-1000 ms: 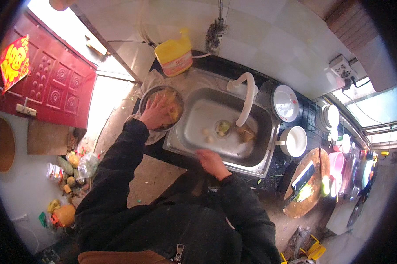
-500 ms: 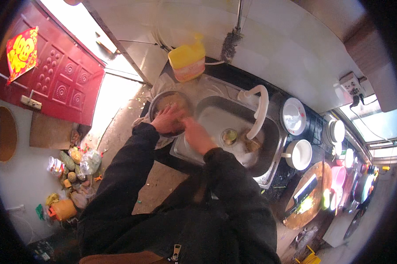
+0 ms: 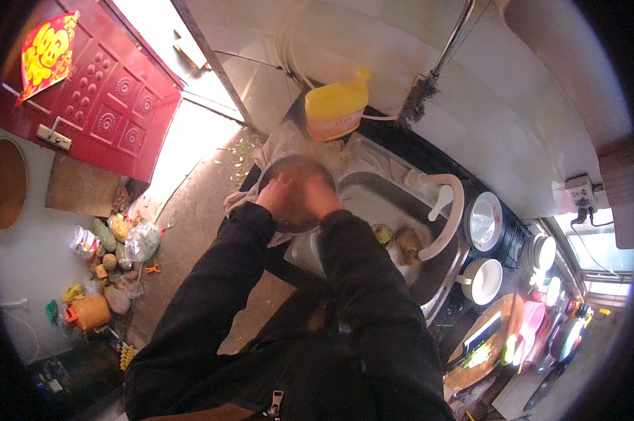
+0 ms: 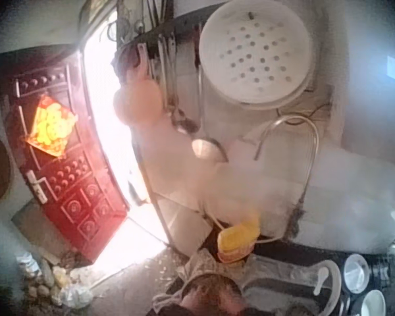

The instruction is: The person slices a green vegetable on a wooden cutting board, adds the pieces to a pot on the stove, and washes a yellow sheet-like food item in the sink. The person also handles a small black object and a plastic bag containing the yellow sheets.

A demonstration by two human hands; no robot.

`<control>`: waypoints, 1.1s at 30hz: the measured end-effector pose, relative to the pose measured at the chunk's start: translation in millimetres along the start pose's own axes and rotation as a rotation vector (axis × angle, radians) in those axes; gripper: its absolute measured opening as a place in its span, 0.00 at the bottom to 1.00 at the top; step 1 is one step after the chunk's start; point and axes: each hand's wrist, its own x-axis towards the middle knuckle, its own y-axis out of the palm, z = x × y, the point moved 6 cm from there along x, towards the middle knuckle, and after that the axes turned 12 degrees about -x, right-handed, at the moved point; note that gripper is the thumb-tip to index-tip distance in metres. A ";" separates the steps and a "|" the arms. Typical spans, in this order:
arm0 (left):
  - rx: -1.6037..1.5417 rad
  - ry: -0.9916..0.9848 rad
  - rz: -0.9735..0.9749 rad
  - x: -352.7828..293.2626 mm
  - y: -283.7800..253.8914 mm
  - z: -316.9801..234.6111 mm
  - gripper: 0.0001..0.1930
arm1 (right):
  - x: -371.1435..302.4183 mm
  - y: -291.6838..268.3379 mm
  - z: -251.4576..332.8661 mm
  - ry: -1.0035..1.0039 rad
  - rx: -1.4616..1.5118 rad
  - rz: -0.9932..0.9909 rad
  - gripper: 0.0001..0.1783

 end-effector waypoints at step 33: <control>-0.073 -0.015 -0.001 -8.4 -20.0 -10.3 0.26 | 18.8 43.8 -26.7 -0.043 -0.019 -0.141 0.39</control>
